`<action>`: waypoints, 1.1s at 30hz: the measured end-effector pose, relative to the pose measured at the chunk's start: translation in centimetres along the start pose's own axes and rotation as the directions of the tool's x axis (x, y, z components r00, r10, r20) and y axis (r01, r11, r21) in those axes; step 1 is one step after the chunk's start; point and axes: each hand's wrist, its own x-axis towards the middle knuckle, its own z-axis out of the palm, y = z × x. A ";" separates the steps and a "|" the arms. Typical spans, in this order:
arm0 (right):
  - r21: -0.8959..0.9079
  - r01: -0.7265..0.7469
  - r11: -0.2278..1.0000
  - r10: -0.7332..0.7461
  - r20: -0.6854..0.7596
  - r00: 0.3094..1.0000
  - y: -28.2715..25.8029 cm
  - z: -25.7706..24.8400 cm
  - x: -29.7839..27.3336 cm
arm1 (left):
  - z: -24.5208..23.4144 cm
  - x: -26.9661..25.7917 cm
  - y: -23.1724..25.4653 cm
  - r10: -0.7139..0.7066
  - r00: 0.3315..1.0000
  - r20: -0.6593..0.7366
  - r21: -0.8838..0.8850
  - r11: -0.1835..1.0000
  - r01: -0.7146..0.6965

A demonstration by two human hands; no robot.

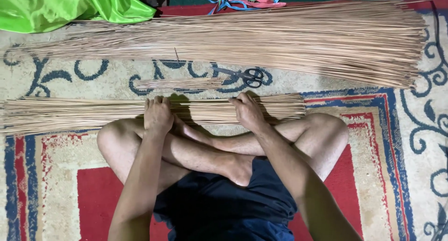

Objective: A person sits on the floor organizing and trimming thin wooden sticks to prepare them for weaving a fan body.

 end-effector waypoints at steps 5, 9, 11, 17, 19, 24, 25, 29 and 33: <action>-0.019 0.033 0.999 -0.033 0.020 0.999 0.0 -0.5 0.5 | 1.2 1.0 -0.2 -0.043 0.998 0.047 0.038 0.998 0.041; -0.009 0.041 0.999 -0.041 -0.003 0.999 -0.5 -1.6 1.0 | 2.0 1.3 -0.1 -0.073 0.996 0.055 0.123 0.990 0.066; -0.029 0.050 0.998 -0.050 -0.010 0.999 -1.3 -2.4 0.8 | 0.7 0.8 0.5 -0.068 0.996 0.054 0.129 0.990 0.061; -0.057 0.035 0.998 -0.037 -0.050 0.998 -2.3 -3.3 2.2 | 2.1 2.5 -0.3 0.025 0.997 0.079 0.075 0.997 -0.031; -0.042 0.044 0.998 -0.046 -0.044 0.998 -2.0 -2.4 3.9 | 2.4 4.1 -1.1 0.049 0.993 0.104 0.039 0.998 -0.054; -0.007 0.003 1.000 -0.002 0.073 0.997 -4.1 0.3 11.1 | -3.4 5.1 -2.6 0.027 0.999 0.046 -0.104 0.994 -0.022; -0.008 0.006 1.000 -0.006 0.074 0.997 -4.4 1.4 12.5 | -2.6 5.4 -2.7 0.024 0.999 0.045 -0.106 0.994 -0.020; -0.057 -0.042 0.997 0.055 0.230 0.972 -5.4 5.6 17.9 | -1.0 6.8 -2.6 -0.113 0.985 0.134 -0.203 0.969 0.139; -0.149 -0.108 0.983 0.149 0.298 0.943 -7.6 8.3 22.2 | -1.4 7.6 -2.5 -0.127 0.979 0.156 -0.294 0.941 0.169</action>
